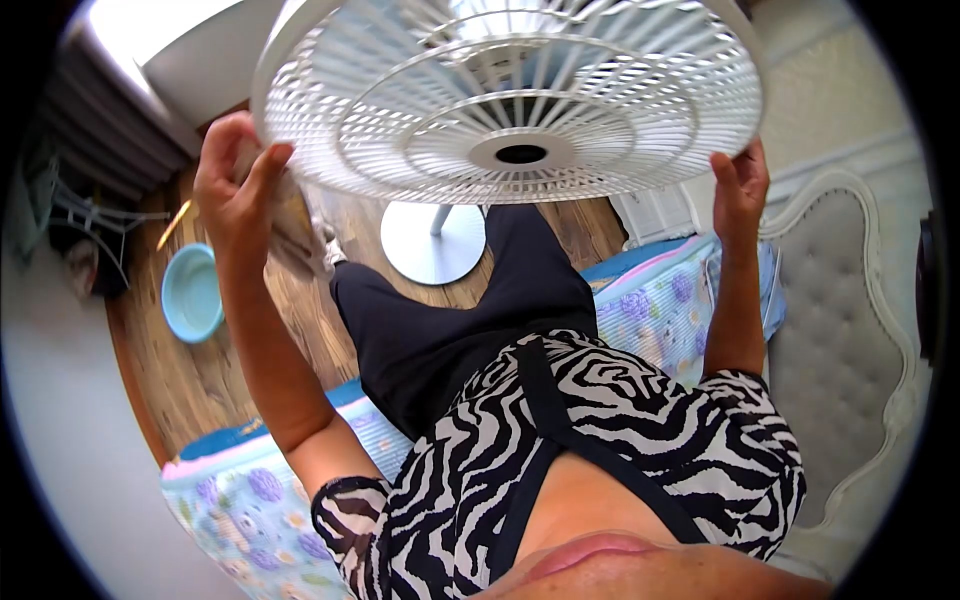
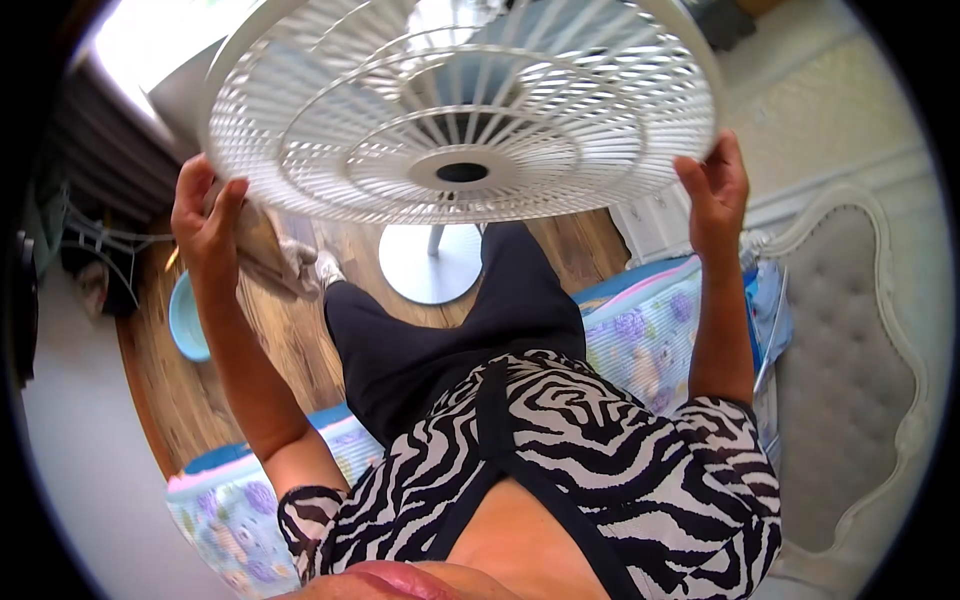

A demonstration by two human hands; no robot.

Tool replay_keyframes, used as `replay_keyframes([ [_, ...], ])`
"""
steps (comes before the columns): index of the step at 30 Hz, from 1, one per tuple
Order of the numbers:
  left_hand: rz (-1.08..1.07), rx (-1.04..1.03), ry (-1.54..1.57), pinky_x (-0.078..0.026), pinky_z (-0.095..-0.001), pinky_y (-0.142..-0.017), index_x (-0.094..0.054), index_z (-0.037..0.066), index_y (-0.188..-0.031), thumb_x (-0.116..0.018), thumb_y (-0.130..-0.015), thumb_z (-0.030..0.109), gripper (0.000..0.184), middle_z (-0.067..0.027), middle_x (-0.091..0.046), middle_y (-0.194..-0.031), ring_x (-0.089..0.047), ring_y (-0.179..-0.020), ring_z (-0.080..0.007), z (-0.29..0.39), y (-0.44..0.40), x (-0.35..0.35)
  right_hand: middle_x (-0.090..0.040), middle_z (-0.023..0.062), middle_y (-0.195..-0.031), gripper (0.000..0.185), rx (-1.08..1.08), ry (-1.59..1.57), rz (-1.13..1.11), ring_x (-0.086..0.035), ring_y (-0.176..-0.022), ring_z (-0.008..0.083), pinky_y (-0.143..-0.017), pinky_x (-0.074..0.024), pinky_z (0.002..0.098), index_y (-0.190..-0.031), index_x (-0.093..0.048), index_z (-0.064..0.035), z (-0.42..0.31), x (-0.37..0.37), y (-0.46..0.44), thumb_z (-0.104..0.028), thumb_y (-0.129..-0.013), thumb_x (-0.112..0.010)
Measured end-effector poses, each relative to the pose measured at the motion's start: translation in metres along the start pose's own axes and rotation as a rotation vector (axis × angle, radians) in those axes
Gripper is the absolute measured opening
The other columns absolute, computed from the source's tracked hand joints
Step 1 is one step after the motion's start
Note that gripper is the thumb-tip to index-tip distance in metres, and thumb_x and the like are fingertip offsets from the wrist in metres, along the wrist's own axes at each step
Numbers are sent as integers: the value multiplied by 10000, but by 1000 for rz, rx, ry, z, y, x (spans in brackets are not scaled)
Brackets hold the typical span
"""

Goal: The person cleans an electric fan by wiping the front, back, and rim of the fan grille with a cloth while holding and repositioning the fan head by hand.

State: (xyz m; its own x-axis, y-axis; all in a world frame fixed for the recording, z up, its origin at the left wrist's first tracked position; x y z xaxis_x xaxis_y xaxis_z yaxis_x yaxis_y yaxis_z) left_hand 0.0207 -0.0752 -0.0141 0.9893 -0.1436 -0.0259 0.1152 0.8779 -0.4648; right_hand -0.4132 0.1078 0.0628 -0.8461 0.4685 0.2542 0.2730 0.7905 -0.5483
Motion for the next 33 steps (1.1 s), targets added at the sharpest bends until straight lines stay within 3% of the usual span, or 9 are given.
replay_keyframes([
  [11,190,5,-102,-421,-207,-754,-550,15,-1036,-657,-874,82,206,-23,-550,-972,-513,-853,-81,13,7,-10,-512,9,-858,287,147,118,56,-508,-787,99,-780,-445,234,-934,-515,-91,5,6,6,-229,-819,-739],
  [16,485,-257,-454,-435,-214,-625,-598,14,-951,-654,-881,118,137,-61,-604,-910,-537,-778,-104,68,34,-36,-496,2,-787,292,205,118,80,-459,-711,92,-710,-419,235,-912,-524,-86,5,4,15,-218,-798,-758],
  [20,286,-800,-814,-510,-288,-638,-608,12,-884,-674,-843,69,97,-119,-612,-921,-603,-846,-215,130,56,-113,-489,36,-864,290,267,151,41,-472,-763,113,-732,-410,239,-944,-499,-58,0,4,23,-123,-791,-737],
  [22,123,-965,-890,-508,-271,-643,-626,-1,-860,-699,-812,32,93,-137,-625,-949,-609,-823,-205,157,65,-159,-531,47,-802,333,323,148,133,-518,-707,135,-660,-455,256,-934,-533,-55,3,2,24,-209,-768,-777],
  [24,-18,-979,-968,-507,-261,-633,-653,6,-880,-704,-812,46,95,-140,-604,-1015,-621,-798,-207,168,73,-200,-547,58,-821,334,352,157,157,-548,-718,150,-660,-471,261,-943,-539,-51,2,4,26,-205,-766,-778],
  [26,-206,-998,-1139,-484,-224,-600,-686,38,-939,-725,-811,103,148,-113,-567,-1108,-590,-694,-123,178,72,-233,-559,81,-852,325,374,138,154,-584,-737,185,-659,-494,274,-964,-547,-47,3,4,29,-178,-767,-771],
  [27,-291,-930,-1127,-510,-225,-615,-673,69,-1039,-727,-803,80,242,-104,-549,-1124,-613,-781,-151,179,72,-246,-558,85,-857,323,377,124,156,-587,-737,191,-662,-497,276,-969,-548,-47,3,3,29,-168,-766,-769],
  [29,-375,-913,-1136,-499,-211,-595,-673,113,-1118,-736,-795,103,330,-77,-525,-1156,-556,-757,-122,175,68,-269,-551,99,-897,327,373,88,152,-593,-762,211,-674,-510,292,-992,-549,-44,3,4,31,-136,-762,-762],
  [33,-424,-989,-1289,-420,-180,-525,-693,155,-1097,-744,-795,181,307,-34,-512,-1174,-381,-530,-8,168,62,-297,-540,113,-938,308,336,7,142,-582,-816,236,-695,-516,306,-1005,-541,-38,12,6,33,-93,-772,-734],
])
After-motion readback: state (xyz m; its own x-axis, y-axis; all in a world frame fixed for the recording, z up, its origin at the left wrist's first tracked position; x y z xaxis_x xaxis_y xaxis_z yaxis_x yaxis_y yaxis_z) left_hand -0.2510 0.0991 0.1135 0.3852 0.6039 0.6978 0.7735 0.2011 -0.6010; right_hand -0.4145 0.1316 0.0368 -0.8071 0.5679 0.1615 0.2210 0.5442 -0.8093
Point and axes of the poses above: each hand's wrist, its own y-axis away from the middle knuckle, its own x-axis out of the back of the hand, z = x × y, the point moved 3 cm from there along -y, towards the middle knuckle
